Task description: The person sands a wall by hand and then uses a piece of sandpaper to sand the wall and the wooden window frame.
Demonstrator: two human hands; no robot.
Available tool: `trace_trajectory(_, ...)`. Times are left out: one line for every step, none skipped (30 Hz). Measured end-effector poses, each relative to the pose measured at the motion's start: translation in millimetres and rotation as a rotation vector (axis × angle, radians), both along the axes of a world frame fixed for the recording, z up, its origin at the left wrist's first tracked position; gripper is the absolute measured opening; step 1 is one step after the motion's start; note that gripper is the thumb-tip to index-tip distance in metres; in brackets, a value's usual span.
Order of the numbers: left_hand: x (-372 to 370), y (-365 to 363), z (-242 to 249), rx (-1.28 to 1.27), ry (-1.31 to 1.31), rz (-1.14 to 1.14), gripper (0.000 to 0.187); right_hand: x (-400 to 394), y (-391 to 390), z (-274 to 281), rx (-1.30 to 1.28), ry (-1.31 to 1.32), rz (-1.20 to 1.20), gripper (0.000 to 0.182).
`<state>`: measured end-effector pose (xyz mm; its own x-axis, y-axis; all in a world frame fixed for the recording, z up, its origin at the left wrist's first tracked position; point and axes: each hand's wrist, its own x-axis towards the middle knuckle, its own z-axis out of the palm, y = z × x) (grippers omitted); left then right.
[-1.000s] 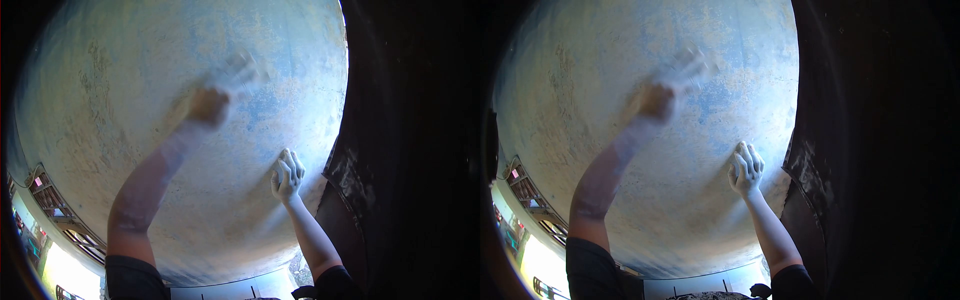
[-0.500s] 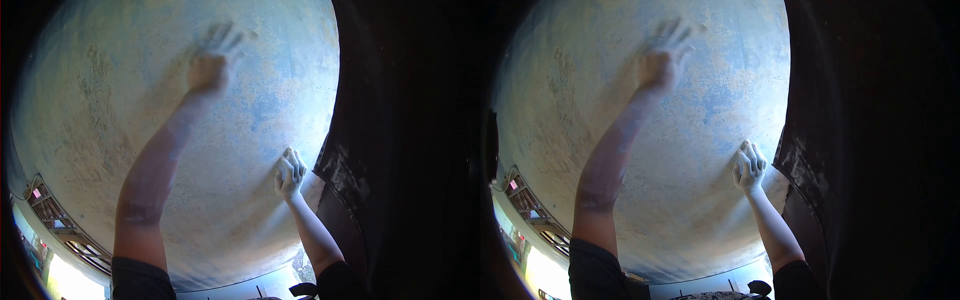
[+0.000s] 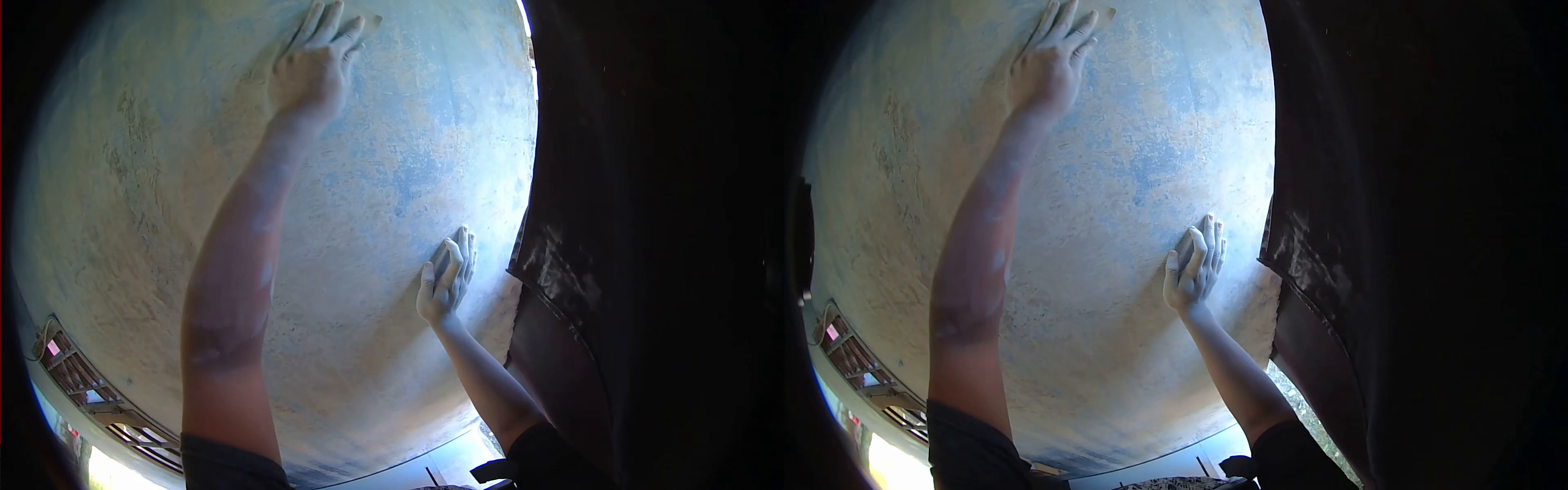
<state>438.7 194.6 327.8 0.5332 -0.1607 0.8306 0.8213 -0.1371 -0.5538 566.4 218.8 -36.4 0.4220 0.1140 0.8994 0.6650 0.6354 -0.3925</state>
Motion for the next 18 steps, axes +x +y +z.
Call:
trace_trajectory(9.1, 2.9, -10.9, 0.090, 0.024, 0.105, 0.033, -0.2, 0.2, -1.8, 0.008, -0.010, -0.016, 0.047)
trace_trajectory(17.1, 10.5, -25.7, 0.044, 0.174, 0.175, 0.034, -0.6, 1.4, -3.0, 0.019, -0.021, -0.032, 0.048)
trace_trajectory(29.4, 8.6, -44.8, -0.036, 0.342, 0.166, 0.034, -0.7, 3.2, -2.8, 0.016, -0.019, -0.036, 0.048)
trace_trajectory(37.1, 6.1, -65.4, -0.123, 0.510, 0.156, 0.033, -1.5, 4.1, -3.5, 0.029, -0.021, -0.036, 0.047)
trace_trajectory(36.0, 13.1, -85.2, -0.134, 0.510, 0.152, 0.033, -2.4, 3.9, -6.1, 0.041, -0.024, -0.036, 0.047)
trace_trajectory(36.1, 16.1, -101.4, -0.263, 0.606, 0.032, 0.030, -3.0, 5.3, -7.8, 0.037, -0.026, -0.035, 0.047)
trace_trajectory(35.9, 20.3, -109.9, -0.390, 0.699, -0.091, 0.027, -3.8, 7.0, -9.4, 0.041, -0.021, -0.047, 0.047)
trace_trajectory(32.4, 27.1, -105.5, -0.389, 0.694, -0.091, 0.027, -3.4, 9.3, -9.5, 0.050, -0.019, -0.058, 0.047)
trace_trajectory(30.1, 20.0, -87.0, -0.306, 0.665, -0.001, 0.027, -2.7, 10.9, -9.2, 0.056, -0.022, -0.058, 0.047)
trace_trajectory(29.5, 13.1, -67.7, -0.223, 0.637, 0.087, 0.027, -2.6, 10.4, -10.8, 0.057, -0.034, -0.058, 0.048)
trace_trajectory(31.2, 8.2, -50.5, -0.166, 0.535, 0.048, 0.028, -1.9, 9.6, -13.8, 0.055, -0.049, -0.057, 0.048)
trace_trajectory(33.1, 4.1, -35.9, -0.111, 0.431, 0.009, 0.030, -1.0, 10.0, -17.4, 0.055, -0.053, -0.057, 0.048)
trace_trajectory(35.4, 1.2, -24.8, -0.110, 0.428, 0.007, 0.030, 0.9, 11.0, -21.2, 0.056, -0.078, -0.051, 0.050)
trace_trajectory(38.3, -2.0, -14.7, -0.159, 0.286, -0.026, 0.032, 5.2, 12.7, -23.1, 0.060, -0.106, -0.046, 0.051)
trace_trajectory(41.5, -1.9, -9.1, -0.205, 0.148, -0.059, 0.037, 9.6, 13.8, -23.1, 0.066, -0.109, -0.050, 0.051)
trace_trajectory(46.2, 6.7, -13.2, -0.130, 0.131, -0.161, 0.033, 12.5, 14.5, -23.2, 0.074, -0.140, -0.051, 0.053)
trace_trajectory(51.8, 12.2, -21.2, -0.133, 0.139, -0.162, 0.033, 13.3, 13.7, -25.4, 0.075, -0.165, -0.051, 0.055)
trace_trajectory(57.1, 15.8, -34.3, -0.073, 0.279, -0.016, 0.031, 17.0, 14.6, -28.1, 0.073, -0.192, -0.051, 0.057)
